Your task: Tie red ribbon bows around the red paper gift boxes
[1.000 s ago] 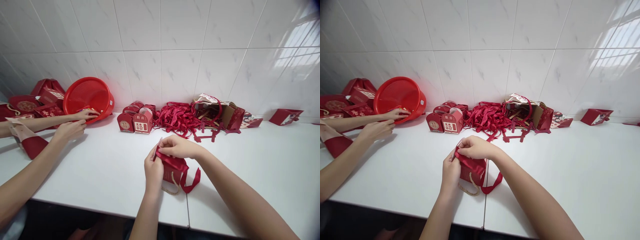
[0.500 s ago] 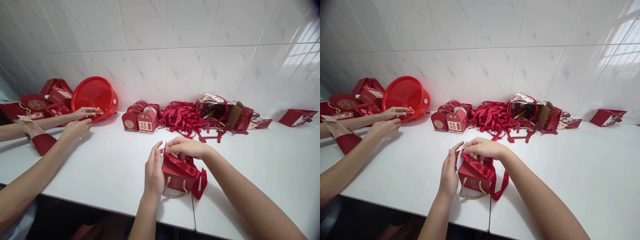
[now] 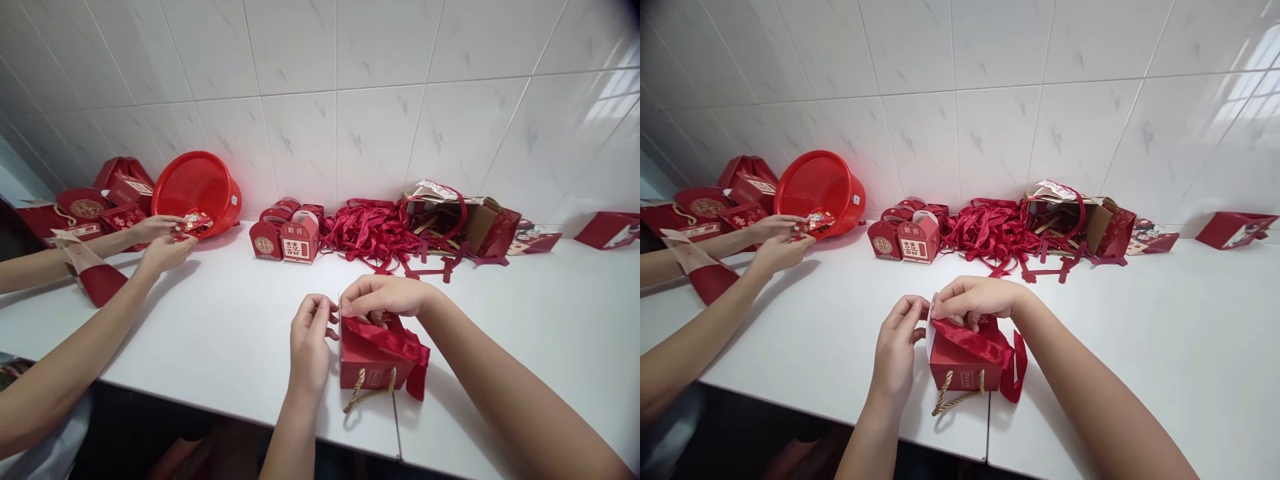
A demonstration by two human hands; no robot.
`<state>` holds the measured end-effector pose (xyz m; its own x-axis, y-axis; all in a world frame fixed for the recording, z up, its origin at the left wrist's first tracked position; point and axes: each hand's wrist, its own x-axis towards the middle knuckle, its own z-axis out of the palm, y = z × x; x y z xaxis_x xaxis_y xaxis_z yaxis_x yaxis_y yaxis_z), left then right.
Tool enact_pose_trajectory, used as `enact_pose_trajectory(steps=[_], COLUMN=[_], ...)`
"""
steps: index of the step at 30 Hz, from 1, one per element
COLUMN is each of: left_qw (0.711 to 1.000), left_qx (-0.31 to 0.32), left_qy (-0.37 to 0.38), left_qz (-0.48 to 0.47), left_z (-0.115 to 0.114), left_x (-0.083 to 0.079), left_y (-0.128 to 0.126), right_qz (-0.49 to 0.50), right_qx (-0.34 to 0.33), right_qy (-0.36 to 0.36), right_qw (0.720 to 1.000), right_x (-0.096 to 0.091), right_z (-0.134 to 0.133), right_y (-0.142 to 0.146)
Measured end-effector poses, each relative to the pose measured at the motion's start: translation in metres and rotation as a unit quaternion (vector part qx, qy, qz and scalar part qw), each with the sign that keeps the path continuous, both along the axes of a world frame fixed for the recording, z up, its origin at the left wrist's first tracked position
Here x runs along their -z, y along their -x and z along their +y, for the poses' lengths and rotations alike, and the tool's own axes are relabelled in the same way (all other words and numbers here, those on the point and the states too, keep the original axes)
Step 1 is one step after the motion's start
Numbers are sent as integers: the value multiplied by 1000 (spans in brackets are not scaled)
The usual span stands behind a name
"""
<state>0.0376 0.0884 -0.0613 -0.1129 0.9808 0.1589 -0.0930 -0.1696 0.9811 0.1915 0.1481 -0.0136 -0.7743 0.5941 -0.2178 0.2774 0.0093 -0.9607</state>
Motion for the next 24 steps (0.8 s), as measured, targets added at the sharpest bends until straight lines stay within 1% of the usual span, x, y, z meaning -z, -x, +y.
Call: enact_pose_trajectory(steps=[3, 6, 9, 14, 18, 24], left_qw=[1000, 999, 999, 999, 998, 998], left_qx=[6, 16, 16, 13, 23, 34], left_qy=[-17, -39, -49, -49, -52, -53], left_qz=[-8, 3, 7, -2, -1, 10], left_z=[1, 1, -1, -4, -3, -2], left_x=[2, 4, 4, 3, 3, 6], left_y=[-1, 0, 0, -1, -3, -2], right_qz=[12, 15, 19, 28, 24, 22], right_qx=[-13, -25, -22, -7, -17, -41], right_qy=[9, -1, 0, 17, 8, 2], right_qw=[1000, 1000, 1000, 999, 1000, 999], right_x=[2, 2, 1, -1, -1, 3], right_z=[2, 2, 1, 0, 0, 3], right_y=[-2, -2, -1, 1, 0, -1])
